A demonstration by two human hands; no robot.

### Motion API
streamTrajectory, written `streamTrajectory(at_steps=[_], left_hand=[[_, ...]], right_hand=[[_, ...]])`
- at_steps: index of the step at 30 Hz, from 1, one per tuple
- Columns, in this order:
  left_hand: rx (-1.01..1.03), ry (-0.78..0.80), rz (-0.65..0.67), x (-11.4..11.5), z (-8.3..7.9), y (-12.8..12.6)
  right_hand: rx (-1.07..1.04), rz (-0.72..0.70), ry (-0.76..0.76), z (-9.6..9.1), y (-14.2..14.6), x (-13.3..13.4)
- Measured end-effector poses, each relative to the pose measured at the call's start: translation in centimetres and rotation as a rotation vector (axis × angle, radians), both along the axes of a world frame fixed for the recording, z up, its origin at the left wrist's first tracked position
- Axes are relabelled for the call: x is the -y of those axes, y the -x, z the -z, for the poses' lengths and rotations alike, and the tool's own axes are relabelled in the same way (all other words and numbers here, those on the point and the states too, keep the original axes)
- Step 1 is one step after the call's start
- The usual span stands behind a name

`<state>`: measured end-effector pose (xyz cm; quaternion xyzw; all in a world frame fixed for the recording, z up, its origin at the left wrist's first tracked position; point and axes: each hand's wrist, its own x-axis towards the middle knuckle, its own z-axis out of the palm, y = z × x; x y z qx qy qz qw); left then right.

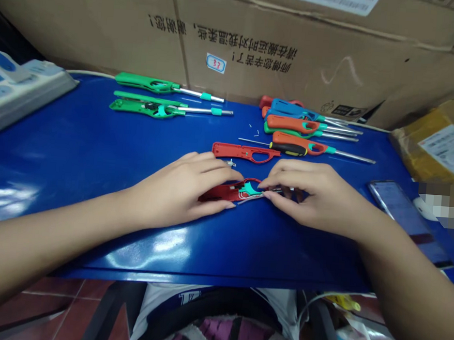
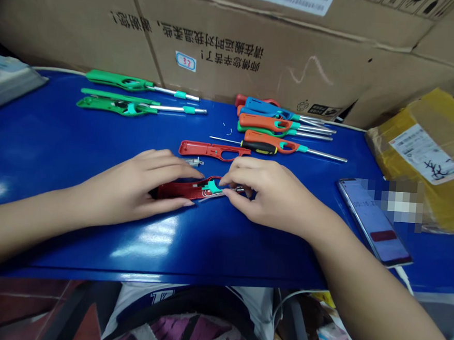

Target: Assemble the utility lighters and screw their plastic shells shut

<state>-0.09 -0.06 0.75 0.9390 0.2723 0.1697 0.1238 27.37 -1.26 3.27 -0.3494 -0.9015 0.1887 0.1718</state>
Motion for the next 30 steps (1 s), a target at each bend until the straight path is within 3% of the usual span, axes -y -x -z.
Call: streamTrajectory(at_steps=[6,11,17,20,25,30], left_hand=[[0.107,-0.081,-0.256,-2.0,0.0,0.8],[0.075,0.028,-0.246,-2.9,0.8,1.2],[0.076,0.053,-0.293,-2.8,0.7,0.9],[0.14,0.141,-0.322,-2.4,0.4,0.6],[0.251,0.265,-0.255,-1.3,0.2,0.2],[0.372,0.592,-0.23,-0.1,-0.3,-0.2]], right_hand=[[0.087,-0.03,0.01,0.6,0.0,-0.2],[0.133,-0.041,0.052,1.2,0.3,-0.5],[0.15,-0.019,0.072,1.0,0.4,-0.6],[0.151,-0.002,0.071,0.8,0.3,-0.6],[0.127,0.017,0.056,1.2,0.1,-0.7],[-0.001,0.046,0.053,1.6,0.3,-0.7]])
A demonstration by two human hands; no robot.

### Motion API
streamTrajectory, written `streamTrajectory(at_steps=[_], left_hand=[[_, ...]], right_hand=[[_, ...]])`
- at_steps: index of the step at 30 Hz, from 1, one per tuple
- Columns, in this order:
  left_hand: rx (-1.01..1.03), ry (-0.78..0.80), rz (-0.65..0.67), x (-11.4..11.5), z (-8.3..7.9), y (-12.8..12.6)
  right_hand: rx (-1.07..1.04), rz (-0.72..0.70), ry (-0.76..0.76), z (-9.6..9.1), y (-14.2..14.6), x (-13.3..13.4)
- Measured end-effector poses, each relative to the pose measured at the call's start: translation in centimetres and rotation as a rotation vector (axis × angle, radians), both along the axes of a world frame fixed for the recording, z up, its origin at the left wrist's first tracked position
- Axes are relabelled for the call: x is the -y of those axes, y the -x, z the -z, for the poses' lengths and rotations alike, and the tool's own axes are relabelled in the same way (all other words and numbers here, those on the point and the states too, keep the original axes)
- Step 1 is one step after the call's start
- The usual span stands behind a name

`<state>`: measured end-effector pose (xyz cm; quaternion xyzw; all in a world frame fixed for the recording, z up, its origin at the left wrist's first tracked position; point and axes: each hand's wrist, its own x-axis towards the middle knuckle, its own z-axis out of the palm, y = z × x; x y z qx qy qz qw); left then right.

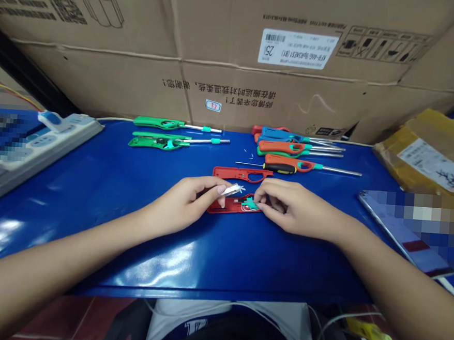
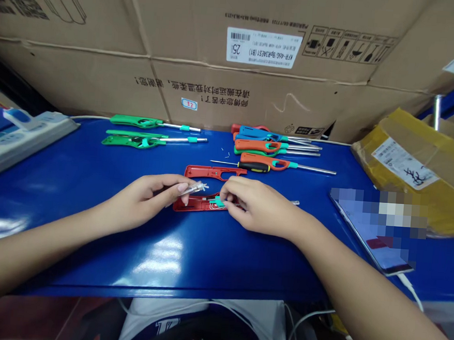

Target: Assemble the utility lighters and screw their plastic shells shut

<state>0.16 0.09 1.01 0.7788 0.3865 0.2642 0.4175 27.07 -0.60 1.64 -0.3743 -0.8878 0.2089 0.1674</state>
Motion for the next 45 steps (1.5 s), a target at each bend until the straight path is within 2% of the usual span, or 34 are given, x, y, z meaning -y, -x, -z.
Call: streamTrajectory(at_steps=[3,9,18,45], left_hand=[[0.019,0.107,0.011,0.29,-0.38,-0.27],[0.041,0.139,0.084,0.26,-0.04,-0.46],[0.013,0.108,0.114,0.35,0.04,-0.38],[-0.031,0.087,0.103,0.44,0.01,-0.66]], right_hand=[[-0.108,0.001,0.041,0.14,0.28,0.01],[-0.226,0.076,0.2,0.69,0.69,-0.15],[-0.222,-0.016,0.007,0.71,0.68,-0.21],[-0.157,-0.07,-0.002,0.14,0.79,0.1]])
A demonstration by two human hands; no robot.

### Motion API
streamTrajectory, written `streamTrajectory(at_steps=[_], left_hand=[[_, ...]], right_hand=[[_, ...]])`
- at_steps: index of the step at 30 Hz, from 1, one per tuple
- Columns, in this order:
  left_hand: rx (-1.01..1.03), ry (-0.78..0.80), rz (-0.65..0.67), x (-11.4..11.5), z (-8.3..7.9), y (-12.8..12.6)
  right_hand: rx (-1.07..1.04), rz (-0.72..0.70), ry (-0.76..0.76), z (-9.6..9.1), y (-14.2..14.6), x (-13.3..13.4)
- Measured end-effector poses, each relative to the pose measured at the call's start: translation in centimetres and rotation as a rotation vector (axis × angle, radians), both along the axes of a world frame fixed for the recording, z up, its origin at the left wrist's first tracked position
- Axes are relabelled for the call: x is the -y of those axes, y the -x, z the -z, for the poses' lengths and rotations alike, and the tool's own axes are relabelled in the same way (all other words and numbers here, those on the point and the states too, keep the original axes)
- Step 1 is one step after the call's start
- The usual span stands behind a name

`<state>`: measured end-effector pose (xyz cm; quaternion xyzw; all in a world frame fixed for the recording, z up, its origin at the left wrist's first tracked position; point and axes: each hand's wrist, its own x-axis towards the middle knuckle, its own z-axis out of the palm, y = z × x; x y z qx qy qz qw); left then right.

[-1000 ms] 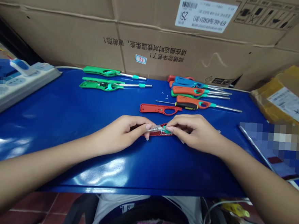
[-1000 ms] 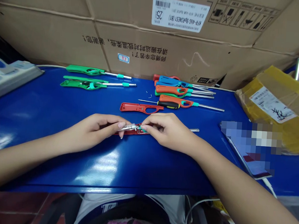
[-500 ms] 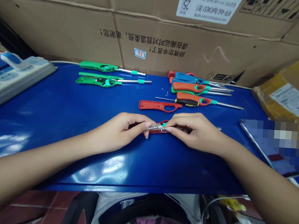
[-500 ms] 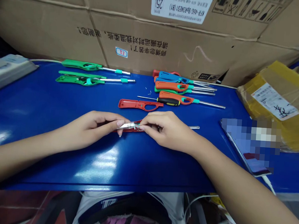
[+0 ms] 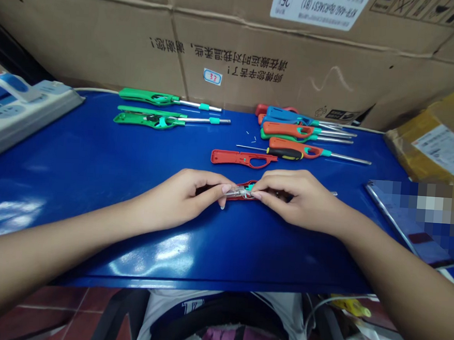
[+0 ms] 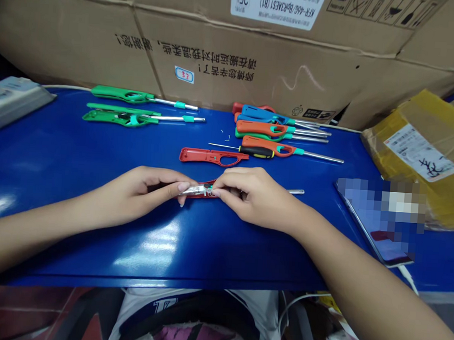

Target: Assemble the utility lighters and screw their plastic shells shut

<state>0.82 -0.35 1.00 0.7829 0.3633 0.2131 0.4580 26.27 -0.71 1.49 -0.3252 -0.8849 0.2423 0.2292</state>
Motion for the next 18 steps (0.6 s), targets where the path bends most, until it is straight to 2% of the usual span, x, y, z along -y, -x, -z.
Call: streamTrajectory(at_steps=[18], left_hand=[[-0.031,-0.017,0.006,0.0,0.26,0.01]], right_hand=[[0.005,-0.079,-0.046,0.13,0.01,0.08]])
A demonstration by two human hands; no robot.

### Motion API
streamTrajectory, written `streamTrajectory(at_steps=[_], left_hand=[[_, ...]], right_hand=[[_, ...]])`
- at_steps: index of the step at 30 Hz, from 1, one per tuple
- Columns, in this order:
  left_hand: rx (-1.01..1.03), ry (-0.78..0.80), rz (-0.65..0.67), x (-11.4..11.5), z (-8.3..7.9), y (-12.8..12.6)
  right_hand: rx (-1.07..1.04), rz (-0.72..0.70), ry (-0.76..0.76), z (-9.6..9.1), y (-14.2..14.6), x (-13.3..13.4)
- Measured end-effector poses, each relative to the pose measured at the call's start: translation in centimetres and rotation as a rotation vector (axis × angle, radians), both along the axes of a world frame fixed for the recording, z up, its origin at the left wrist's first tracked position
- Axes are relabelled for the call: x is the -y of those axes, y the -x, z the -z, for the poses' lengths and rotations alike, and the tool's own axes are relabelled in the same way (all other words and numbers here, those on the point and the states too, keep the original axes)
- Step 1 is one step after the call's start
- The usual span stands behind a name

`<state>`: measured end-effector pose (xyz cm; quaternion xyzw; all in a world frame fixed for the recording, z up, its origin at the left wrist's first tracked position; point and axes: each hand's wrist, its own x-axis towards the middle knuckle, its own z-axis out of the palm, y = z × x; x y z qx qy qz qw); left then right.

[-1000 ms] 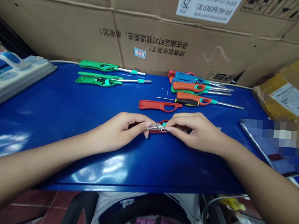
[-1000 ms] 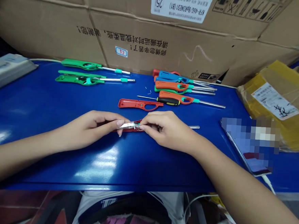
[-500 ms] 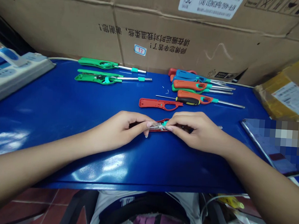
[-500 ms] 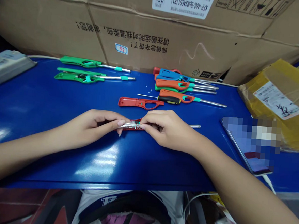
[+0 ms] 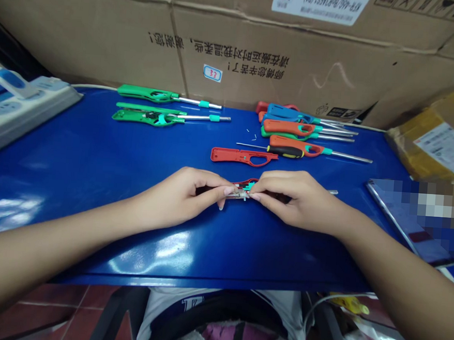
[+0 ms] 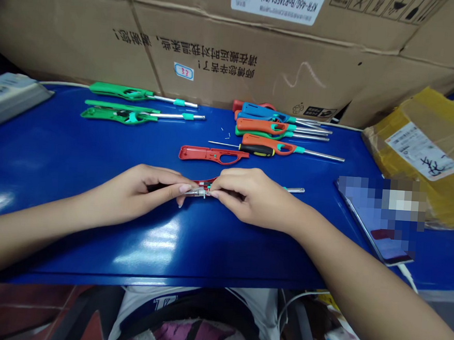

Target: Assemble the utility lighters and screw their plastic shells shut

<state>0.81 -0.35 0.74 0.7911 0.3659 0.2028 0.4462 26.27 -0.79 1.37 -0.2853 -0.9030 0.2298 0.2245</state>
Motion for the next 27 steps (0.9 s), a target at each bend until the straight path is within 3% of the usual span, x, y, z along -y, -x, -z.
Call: streamTrajectory(at_steps=[13,21,27], left_hand=[[-0.004,0.001,-0.014,0.05,-0.01,-0.1],[0.031,0.016,-0.047,0.09,-0.29,-0.19],[0.032,0.028,-0.051,0.13,-0.29,-0.23]], right_hand=[[0.031,-0.016,-0.034,0.11,-0.08,-0.01],[-0.012,0.055,-0.096,0.26,-0.19,-0.05],[-0.036,0.012,-0.085,0.3,-0.26,-0.1]])
